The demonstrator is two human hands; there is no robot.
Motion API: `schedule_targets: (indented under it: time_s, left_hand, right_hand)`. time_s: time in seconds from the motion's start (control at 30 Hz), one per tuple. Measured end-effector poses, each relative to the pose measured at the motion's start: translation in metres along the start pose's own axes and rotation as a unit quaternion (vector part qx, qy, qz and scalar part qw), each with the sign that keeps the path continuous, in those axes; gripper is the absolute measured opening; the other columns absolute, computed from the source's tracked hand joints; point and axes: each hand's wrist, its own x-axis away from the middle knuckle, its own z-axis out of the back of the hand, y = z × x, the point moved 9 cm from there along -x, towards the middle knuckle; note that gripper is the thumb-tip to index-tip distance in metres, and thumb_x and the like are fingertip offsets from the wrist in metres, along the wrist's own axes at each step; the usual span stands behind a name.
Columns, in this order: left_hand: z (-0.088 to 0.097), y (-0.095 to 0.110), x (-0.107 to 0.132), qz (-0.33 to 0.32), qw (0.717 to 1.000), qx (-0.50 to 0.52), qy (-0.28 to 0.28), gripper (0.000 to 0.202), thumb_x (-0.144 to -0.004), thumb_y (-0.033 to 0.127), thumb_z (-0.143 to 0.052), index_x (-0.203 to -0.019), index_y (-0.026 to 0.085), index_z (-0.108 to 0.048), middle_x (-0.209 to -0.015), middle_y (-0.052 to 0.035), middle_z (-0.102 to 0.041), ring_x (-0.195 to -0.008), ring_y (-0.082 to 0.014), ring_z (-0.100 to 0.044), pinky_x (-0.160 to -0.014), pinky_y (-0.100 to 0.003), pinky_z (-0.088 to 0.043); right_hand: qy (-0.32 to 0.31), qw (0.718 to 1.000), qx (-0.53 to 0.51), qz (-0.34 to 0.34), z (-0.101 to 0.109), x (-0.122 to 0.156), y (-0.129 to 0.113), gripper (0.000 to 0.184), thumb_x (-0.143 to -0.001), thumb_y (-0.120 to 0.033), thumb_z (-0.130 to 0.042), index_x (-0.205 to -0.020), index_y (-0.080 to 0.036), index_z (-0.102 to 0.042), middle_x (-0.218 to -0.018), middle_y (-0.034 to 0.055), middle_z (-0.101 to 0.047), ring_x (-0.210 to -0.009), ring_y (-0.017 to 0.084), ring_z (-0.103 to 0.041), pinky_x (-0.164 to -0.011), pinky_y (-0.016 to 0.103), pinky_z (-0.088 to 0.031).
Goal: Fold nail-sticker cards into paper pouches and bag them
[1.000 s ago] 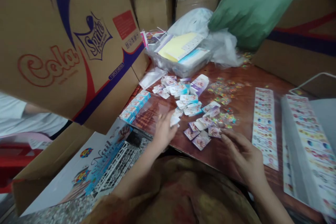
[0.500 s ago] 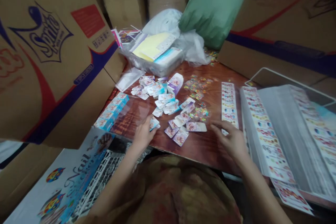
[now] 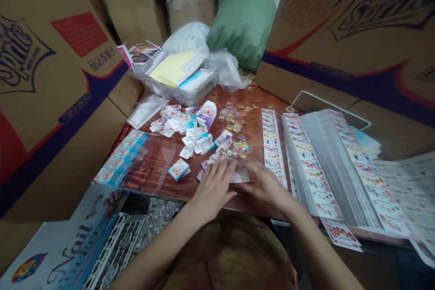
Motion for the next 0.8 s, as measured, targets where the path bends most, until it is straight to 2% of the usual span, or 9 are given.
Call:
schedule_targets:
  time_s: [0.1,0.17,0.2,0.27,0.37,0.5,0.63,0.7,0.8]
  left_hand:
    - [-0.017,0.002,-0.012,0.039,0.998,0.023,-0.036,0.057,-0.082,0.007,-0.05,-0.137,0.013,-0.037,-0.126,-0.0169,-0.058,-0.114,-0.0293,-0.056,-0.095,-0.044,-0.045]
    - [-0.016,-0.004,-0.016,0.066,0.996,0.061,-0.013,0.048,-0.08,0.003,-0.046,-0.126,0.015,-0.047,-0.115,-0.0132,-0.063,-0.103,-0.0265,-0.06,-0.088,-0.04,-0.047]
    - [-0.012,-0.006,-0.016,0.073,0.993,0.089,0.007,0.043,-0.079,0.003,-0.045,-0.119,0.017,-0.052,-0.111,-0.0112,-0.064,-0.101,-0.0252,-0.06,-0.087,-0.038,-0.047]
    - [-0.005,-0.011,-0.014,0.089,0.984,0.149,0.047,0.035,-0.076,0.001,-0.046,-0.105,0.018,-0.056,-0.101,-0.0075,-0.066,-0.096,-0.0222,-0.061,-0.083,-0.033,-0.047]
    - [-0.001,-0.018,-0.009,0.125,0.967,0.21,0.071,0.021,-0.075,0.004,-0.048,-0.089,0.019,-0.055,-0.084,-0.0028,-0.064,-0.081,-0.018,-0.06,-0.072,-0.027,-0.044]
    - [-0.002,-0.022,-0.004,0.155,0.954,0.243,0.082,0.007,-0.08,0.013,-0.049,-0.078,0.019,-0.051,-0.069,0.002,-0.055,-0.066,-0.0138,-0.053,-0.063,-0.023,-0.037]
    - [-0.004,-0.026,-0.003,0.178,0.934,0.297,0.091,0.008,-0.085,0.025,-0.049,-0.079,0.02,-0.05,-0.066,0.0039,-0.051,-0.061,-0.012,-0.048,-0.06,-0.022,-0.035]
    - [-0.006,-0.028,-0.003,0.184,0.921,0.33,0.097,0.012,-0.086,0.029,-0.049,-0.079,0.019,-0.05,-0.067,0.0036,-0.052,-0.063,-0.0119,-0.049,-0.061,-0.022,-0.036]
    - [-0.012,-0.031,-0.005,0.189,0.896,0.385,0.115,0.013,-0.084,0.029,-0.052,-0.077,0.019,-0.05,-0.068,0.0028,-0.052,-0.065,-0.012,-0.049,-0.062,-0.023,-0.037]
  right_hand:
    - [-0.02,0.997,-0.077,-0.006,0.012,0.0,-0.006,0.033,-0.082,-0.037,-0.065,-0.112,-0.023,-0.06,-0.114,0.007,-0.065,-0.104,0.022,-0.062,-0.092,0.037,-0.048]
    - [0.031,0.996,-0.07,-0.05,0.03,-0.005,0.018,0.036,-0.085,-0.045,-0.059,-0.112,-0.022,-0.059,-0.111,0.0081,-0.067,-0.1,0.023,-0.063,-0.088,0.037,-0.049]
    - [0.087,0.991,-0.033,-0.097,0.044,-0.006,0.038,0.037,-0.087,-0.046,-0.054,-0.112,-0.02,-0.059,-0.108,0.01,-0.067,-0.097,0.024,-0.064,-0.084,0.037,-0.05]
    - [0.185,0.944,0.13,-0.239,0.069,-0.001,0.082,0.043,-0.088,-0.044,-0.052,-0.118,-0.013,-0.055,-0.106,0.0175,-0.066,-0.094,0.028,-0.063,-0.081,0.04,-0.048]
    - [0.148,0.864,0.321,-0.358,0.071,0.0,0.12,0.055,-0.084,-0.037,-0.059,-0.126,-0.003,-0.047,-0.108,0.0277,-0.061,-0.1,0.036,-0.059,-0.082,0.043,-0.043]
    - [0.128,0.852,0.352,-0.365,0.064,-0.003,0.129,0.052,-0.084,-0.034,-0.058,-0.126,-0.005,-0.048,-0.109,0.0254,-0.06,-0.102,0.035,-0.058,-0.084,0.041,-0.041]
    - [0.143,0.853,0.348,-0.36,0.068,0.002,0.128,0.055,-0.084,-0.037,-0.057,-0.128,-0.004,-0.046,-0.107,0.0212,-0.06,-0.101,0.032,-0.057,-0.086,0.038,-0.041]
    - [0.175,0.858,0.338,-0.346,0.073,0.005,0.128,0.052,-0.084,-0.036,-0.056,-0.126,-0.006,-0.048,-0.105,0.0187,-0.059,-0.099,0.031,-0.057,-0.085,0.038,-0.042]
    - [0.281,0.868,0.285,-0.294,0.087,0.012,0.119,0.049,-0.079,-0.034,-0.059,-0.121,-0.01,-0.053,-0.103,0.015,-0.054,-0.092,0.029,-0.056,-0.082,0.04,-0.044]
